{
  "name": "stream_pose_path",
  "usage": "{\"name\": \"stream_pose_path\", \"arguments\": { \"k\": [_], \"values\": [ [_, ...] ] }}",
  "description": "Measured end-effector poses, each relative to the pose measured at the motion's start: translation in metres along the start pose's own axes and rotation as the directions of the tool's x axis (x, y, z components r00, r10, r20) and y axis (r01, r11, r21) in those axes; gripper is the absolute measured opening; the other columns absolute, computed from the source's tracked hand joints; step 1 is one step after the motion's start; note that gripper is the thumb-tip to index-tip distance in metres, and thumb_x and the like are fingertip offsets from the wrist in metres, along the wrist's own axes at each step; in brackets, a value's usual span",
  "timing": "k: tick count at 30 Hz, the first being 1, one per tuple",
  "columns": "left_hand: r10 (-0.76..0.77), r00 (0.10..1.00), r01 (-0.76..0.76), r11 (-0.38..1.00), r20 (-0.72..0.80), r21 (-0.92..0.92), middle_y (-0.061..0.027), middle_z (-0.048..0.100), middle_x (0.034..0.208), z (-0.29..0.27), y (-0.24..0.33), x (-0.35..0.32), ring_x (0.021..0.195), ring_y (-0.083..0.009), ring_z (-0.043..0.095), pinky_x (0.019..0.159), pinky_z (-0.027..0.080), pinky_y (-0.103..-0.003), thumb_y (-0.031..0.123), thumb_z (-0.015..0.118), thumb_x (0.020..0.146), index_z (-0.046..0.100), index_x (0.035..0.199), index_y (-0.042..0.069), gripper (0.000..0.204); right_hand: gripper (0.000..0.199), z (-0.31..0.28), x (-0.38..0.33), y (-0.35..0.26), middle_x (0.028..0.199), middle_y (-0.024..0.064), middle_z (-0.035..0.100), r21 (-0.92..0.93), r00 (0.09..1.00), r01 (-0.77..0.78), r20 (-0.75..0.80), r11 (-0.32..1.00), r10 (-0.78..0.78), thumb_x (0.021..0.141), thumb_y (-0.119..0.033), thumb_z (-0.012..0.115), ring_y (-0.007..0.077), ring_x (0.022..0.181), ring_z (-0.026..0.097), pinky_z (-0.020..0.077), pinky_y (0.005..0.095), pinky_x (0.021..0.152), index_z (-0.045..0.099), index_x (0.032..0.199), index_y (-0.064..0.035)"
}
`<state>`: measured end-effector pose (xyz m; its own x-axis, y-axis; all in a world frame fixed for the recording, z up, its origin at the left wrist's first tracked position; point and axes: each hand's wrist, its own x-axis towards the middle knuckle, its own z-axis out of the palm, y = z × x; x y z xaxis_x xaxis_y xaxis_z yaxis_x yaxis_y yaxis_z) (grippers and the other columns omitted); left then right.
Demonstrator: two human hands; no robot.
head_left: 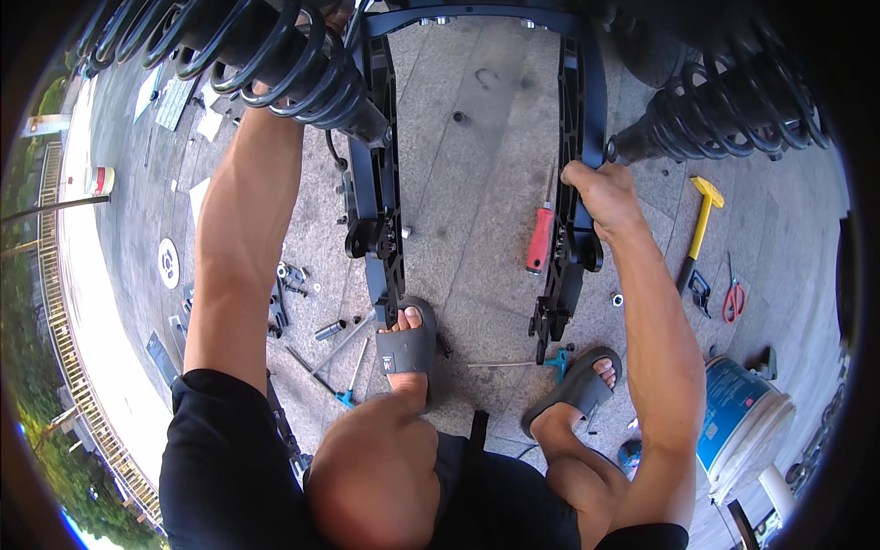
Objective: The person assembles a scooter frame by attaching a black metal frame to the scooter's suspension system. They use a T-handle Allen wrench to tighten bolts and secure the frame in place.
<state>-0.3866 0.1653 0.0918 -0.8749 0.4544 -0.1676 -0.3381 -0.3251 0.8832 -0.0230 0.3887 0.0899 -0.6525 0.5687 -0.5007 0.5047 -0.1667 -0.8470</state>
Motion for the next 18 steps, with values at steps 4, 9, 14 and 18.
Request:
{"name": "stream_pose_path", "arguments": {
  "k": [4,9,14,18],
  "values": [
    [0.004,1.000,-0.004,1.000,0.010,0.003,-0.0159,0.063,0.113,0.002,0.003,0.008,0.098,-0.0258,0.062,0.092,0.048,-0.038,0.022,0.057,0.093,0.054,0.120,-0.001,0.036,0.012,0.001,0.000,0.000,0.074,0.0032,0.060,-0.006,1.000,-0.017,0.007,1.000,0.017,0.075,-0.006,0.064,0.0123,0.062,0.057,0.0467,0.0297,0.055,0.064,0.080,0.0050],
    [0.011,1.000,-0.011,1.000,0.020,0.009,-0.0153,0.062,0.113,0.004,0.005,0.014,0.099,-0.0257,0.062,0.092,0.048,-0.039,0.023,0.057,0.093,0.054,0.120,0.000,0.036,0.014,0.002,0.004,0.002,0.071,0.0034,0.059,-0.027,0.999,-0.044,-0.011,0.999,0.044,0.074,-0.008,0.065,0.0122,0.061,0.055,0.0460,0.0307,0.055,0.064,0.077,0.0054],
    [0.017,1.000,-0.017,1.000,0.026,0.008,-0.0146,0.061,0.114,0.005,0.007,0.017,0.099,-0.0257,0.062,0.093,0.048,-0.040,0.025,0.057,0.093,0.053,0.120,0.001,0.036,0.023,0.003,0.009,0.008,0.066,0.0045,0.057,-0.012,0.999,-0.031,-0.037,0.999,0.031,0.073,-0.014,0.068,0.0119,0.058,0.053,0.0436,0.0322,0.051,0.063,0.068,0.0076],
    [0.032,0.999,-0.032,0.999,0.031,0.016,-0.0141,0.061,0.114,0.006,0.008,0.021,0.100,-0.0256,0.061,0.094,0.048,-0.040,0.026,0.057,0.094,0.053,0.120,0.001,0.037,0.024,0.001,0.011,0.011,0.067,0.0047,0.058,-0.006,1.000,-0.027,-0.014,1.000,0.027,0.073,-0.016,0.068,0.0121,0.059,0.054,0.0444,0.0320,0.052,0.064,0.070,0.0076]
  ]
}}
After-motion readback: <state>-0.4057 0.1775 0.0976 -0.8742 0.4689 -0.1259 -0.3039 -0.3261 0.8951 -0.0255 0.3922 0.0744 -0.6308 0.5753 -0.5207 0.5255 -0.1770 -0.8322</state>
